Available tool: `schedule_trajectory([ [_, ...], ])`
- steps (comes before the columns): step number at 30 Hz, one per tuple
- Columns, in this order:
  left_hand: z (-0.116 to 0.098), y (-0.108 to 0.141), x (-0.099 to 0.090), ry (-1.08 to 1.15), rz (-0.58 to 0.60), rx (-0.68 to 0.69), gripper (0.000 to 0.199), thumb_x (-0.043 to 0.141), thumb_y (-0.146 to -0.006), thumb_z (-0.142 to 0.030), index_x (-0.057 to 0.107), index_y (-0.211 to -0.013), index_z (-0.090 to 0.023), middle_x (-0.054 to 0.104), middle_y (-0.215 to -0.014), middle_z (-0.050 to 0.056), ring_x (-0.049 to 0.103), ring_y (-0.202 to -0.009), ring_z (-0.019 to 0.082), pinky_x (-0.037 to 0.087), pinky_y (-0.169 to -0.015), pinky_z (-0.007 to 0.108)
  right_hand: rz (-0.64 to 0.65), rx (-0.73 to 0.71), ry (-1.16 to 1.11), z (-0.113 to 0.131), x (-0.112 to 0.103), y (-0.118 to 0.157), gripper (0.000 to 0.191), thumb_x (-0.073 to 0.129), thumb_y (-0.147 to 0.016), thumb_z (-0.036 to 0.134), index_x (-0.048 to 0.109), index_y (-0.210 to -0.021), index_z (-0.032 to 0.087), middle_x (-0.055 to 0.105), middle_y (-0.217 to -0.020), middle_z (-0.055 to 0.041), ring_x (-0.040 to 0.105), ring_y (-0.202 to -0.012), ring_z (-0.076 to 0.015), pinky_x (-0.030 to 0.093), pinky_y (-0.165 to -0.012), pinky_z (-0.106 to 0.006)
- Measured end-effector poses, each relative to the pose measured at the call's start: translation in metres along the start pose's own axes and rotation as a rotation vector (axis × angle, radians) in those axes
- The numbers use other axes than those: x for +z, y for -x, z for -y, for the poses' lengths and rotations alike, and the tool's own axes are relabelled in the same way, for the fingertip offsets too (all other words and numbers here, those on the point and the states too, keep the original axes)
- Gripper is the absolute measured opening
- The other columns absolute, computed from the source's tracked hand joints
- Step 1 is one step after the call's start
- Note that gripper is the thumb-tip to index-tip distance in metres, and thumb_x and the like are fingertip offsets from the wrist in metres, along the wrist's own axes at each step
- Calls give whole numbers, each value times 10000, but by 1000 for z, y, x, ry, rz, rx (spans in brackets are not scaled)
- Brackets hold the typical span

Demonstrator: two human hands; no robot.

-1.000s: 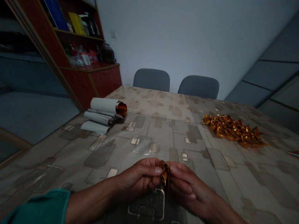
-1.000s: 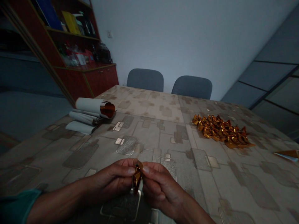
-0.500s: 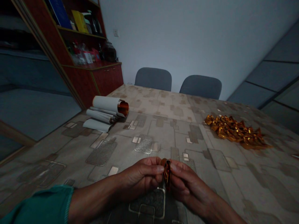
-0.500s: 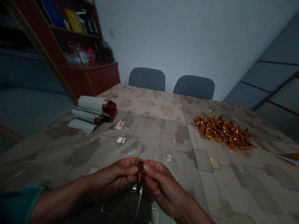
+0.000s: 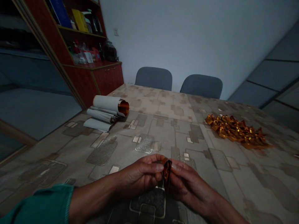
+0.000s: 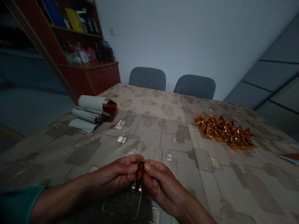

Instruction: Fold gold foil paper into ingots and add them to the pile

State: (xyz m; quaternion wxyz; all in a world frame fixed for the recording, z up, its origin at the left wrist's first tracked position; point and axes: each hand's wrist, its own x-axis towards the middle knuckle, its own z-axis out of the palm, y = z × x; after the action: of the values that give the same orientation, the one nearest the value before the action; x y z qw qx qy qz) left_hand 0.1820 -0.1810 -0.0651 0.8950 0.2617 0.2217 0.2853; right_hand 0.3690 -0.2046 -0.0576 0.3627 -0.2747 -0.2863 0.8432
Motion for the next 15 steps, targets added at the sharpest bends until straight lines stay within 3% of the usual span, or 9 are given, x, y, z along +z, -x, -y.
schedule_trajectory([
  [7,2,-3,1,1,-28,12,317,773,-850,-389,715,-964,-100,704,-886,74,664,-777,139,494,-790,239,3,-15,35,0,0,1,327,730,-887,426,619,-750,150,388,-457,94,301,-435,-64,293,-440,-173],
  [12,0,-2,5,-93,19,6,310,721,-878,-400,727,-965,-103,714,-851,90,677,-823,192,498,-788,283,-44,-4,42,0,1,1,326,773,-851,422,620,-767,147,406,-513,86,291,-470,-59,287,-465,-172],
  [15,2,-2,4,-99,5,26,267,720,-873,-402,711,-888,-135,703,-824,58,652,-782,161,479,-771,262,-24,-3,48,0,-1,1,328,763,-862,425,625,-774,141,387,-515,88,286,-477,-61,271,-471,-181],
])
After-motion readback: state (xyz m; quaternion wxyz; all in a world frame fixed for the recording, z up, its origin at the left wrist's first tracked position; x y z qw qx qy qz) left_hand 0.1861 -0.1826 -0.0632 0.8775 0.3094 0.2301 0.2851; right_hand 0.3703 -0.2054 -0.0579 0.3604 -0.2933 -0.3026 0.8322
